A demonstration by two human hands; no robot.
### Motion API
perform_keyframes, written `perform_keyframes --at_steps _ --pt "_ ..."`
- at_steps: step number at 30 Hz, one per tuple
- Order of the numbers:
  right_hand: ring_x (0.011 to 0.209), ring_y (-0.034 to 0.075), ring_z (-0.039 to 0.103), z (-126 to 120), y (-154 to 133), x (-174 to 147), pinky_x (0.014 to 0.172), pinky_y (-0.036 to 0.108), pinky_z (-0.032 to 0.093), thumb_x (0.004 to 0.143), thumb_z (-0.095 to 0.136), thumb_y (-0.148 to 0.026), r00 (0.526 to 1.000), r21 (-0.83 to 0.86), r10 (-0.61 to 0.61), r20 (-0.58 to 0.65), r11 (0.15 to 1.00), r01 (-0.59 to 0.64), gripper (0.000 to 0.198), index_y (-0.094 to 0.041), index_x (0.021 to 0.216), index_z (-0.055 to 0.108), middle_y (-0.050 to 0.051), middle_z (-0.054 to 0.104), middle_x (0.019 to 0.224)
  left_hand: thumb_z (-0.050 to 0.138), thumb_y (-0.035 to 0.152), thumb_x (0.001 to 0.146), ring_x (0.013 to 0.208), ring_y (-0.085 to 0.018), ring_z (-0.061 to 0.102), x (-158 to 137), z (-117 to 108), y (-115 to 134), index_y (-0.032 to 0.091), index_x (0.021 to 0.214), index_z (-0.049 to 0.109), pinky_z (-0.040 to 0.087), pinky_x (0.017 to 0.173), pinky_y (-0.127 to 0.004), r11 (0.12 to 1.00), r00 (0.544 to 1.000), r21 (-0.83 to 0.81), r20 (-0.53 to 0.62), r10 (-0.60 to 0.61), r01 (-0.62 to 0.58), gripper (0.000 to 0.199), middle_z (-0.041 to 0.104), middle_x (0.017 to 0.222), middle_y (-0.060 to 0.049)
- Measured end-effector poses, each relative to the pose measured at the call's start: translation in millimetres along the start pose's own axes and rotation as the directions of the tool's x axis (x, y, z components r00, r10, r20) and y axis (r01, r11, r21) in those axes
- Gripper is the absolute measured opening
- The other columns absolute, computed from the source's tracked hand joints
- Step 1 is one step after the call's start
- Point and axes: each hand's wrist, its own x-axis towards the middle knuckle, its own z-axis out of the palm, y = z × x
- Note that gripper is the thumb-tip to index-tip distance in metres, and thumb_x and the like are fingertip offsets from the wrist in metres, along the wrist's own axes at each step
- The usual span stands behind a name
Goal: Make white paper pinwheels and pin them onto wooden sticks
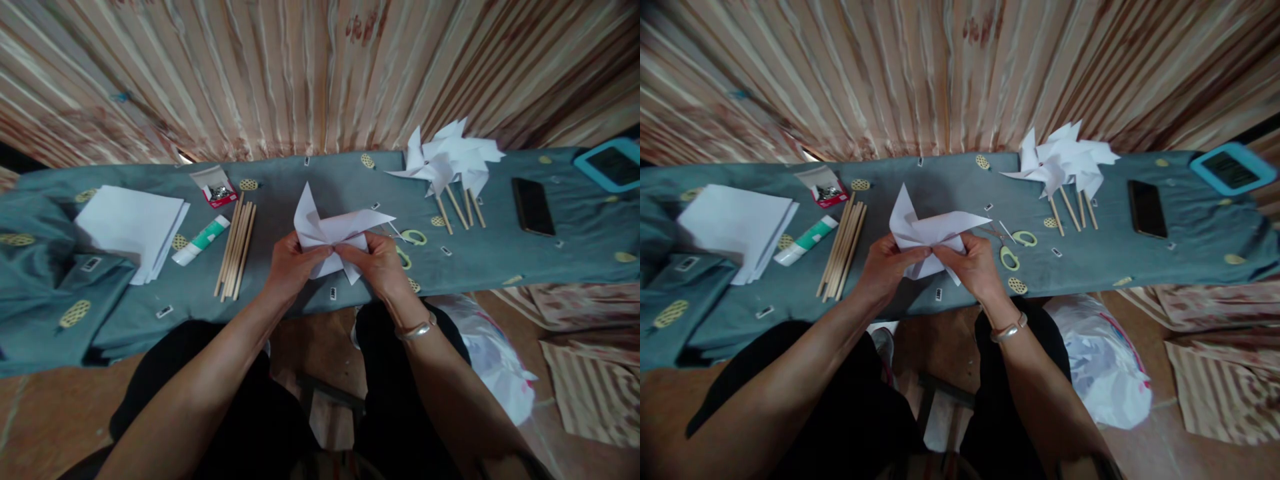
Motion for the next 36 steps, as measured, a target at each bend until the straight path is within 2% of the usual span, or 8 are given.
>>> perform_keyframes --at_steps 13,19,23,27,29,31,34,36 --pt "0.053 0.013 0.052 2.9 1.6 0.1 0.050 0.026 0.042 0.057 0.086 -0.040 1.000 0.014 -0.027 0.001 1.000 0.027 0.026 -0.021 0.061 0.069 -0.002 0.066 0.060 0.086 0.022 0.052 0.063 -0.014 0.062 2.5 -3.0 -5.7 0.014 0.075 0.074 0.050 0.063 -0.027 0.999 0.999 0.036 -0.038 0.026 -0.025 0.027 0.073 0.071 -0.002" --pt "0.054 0.013 0.056 -1.0 4.2 0.0 0.050 0.025 0.045 0.060 0.088 -0.046 0.999 0.060 -0.043 0.013 0.997 0.042 0.027 -0.023 0.068 0.074 -0.003 0.070 0.063 0.085 0.023 0.052 0.059 -0.013 0.061 0.0 -1.4 -0.6 0.015 0.071 0.074 0.049 0.060 -0.026 1.000 0.999 -0.009 -0.028 0.016 -0.017 0.023 0.072 0.067 0.000" --pt "0.068 0.018 0.067 -9.4 2.0 4.4 0.064 0.030 0.054 0.067 0.082 -0.057 0.994 0.103 -0.110 -0.020 0.988 0.111 0.035 -0.025 0.082 0.079 0.001 0.078 0.079 0.085 0.020 0.051 0.060 -0.014 0.062 0.9 -0.9 6.0 0.015 0.071 0.074 0.049 0.062 -0.026 0.998 0.997 -0.062 -0.070 0.029 -0.034 0.024 0.073 0.068 0.000" --pt "0.077 0.020 0.071 -13.7 4.5 12.6 0.080 0.036 0.056 0.072 0.076 -0.061 0.980 0.173 -0.138 -0.141 0.972 0.161 0.036 -0.025 0.078 0.079 0.003 0.079 0.082 0.085 0.022 0.052 0.063 -0.014 0.065 6.1 -9.3 22.1 0.015 0.073 0.075 0.051 0.066 -0.027 0.984 0.991 -0.145 -0.099 0.089 -0.103 0.024 0.074 0.071 -0.001" --pt "0.082 0.020 0.071 -11.8 9.7 15.5 0.084 0.037 0.056 0.067 0.082 -0.054 0.972 0.125 -0.147 -0.183 0.977 0.172 0.030 -0.026 0.077 0.078 0.002 0.080 0.087 0.086 0.022 0.052 0.065 -0.014 0.066 10.5 -18.4 35.4 0.016 0.074 0.075 0.053 0.070 -0.028 0.964 0.977 -0.192 -0.137 0.160 -0.185 0.026 0.076 0.074 -0.001" --pt "0.086 0.021 0.071 -5.9 16.5 17.0 0.088 0.039 0.055 0.066 0.084 -0.049 0.970 0.012 -0.175 -0.170 0.984 0.180 0.027 -0.027 0.080 0.079 0.003 0.080 0.090 0.087 0.022 0.051 0.067 -0.015 0.068 15.5 -30.3 50.8 0.016 0.075 0.074 0.054 0.071 -0.029 0.935 0.950 -0.218 -0.204 0.235 -0.278 0.028 0.076 0.076 0.000" --pt "0.088 0.023 0.070 12.1 24.4 18.9 0.089 0.042 0.055 0.072 0.077 -0.045 0.970 -0.154 -0.235 -0.064 0.963 0.223 0.022 -0.026 0.084 0.078 0.005 0.080 0.094 0.086 0.023 0.051 0.072 -0.017 0.070 21.9 -50.5 73.8 0.016 0.070 0.071 0.056 0.076 -0.031 0.889 0.895 -0.223 -0.307 0.325 -0.399 0.025 0.076 0.076 -0.001" --pt "0.093 0.024 0.071 30.0 24.7 23.5 0.091 0.043 0.054 0.079 0.071 -0.040 0.949 -0.244 -0.314 0.022 0.919 0.309 0.016 -0.025 0.083 0.076 0.006 0.078 0.102 0.087 0.024 0.050 0.074 -0.018 0.071 23.4 -63.3 87.0 0.016 0.069 0.070 0.057 0.078 -0.031 0.857 0.845 -0.211 -0.389 0.368 -0.470 0.027 0.076 0.075 -0.001"
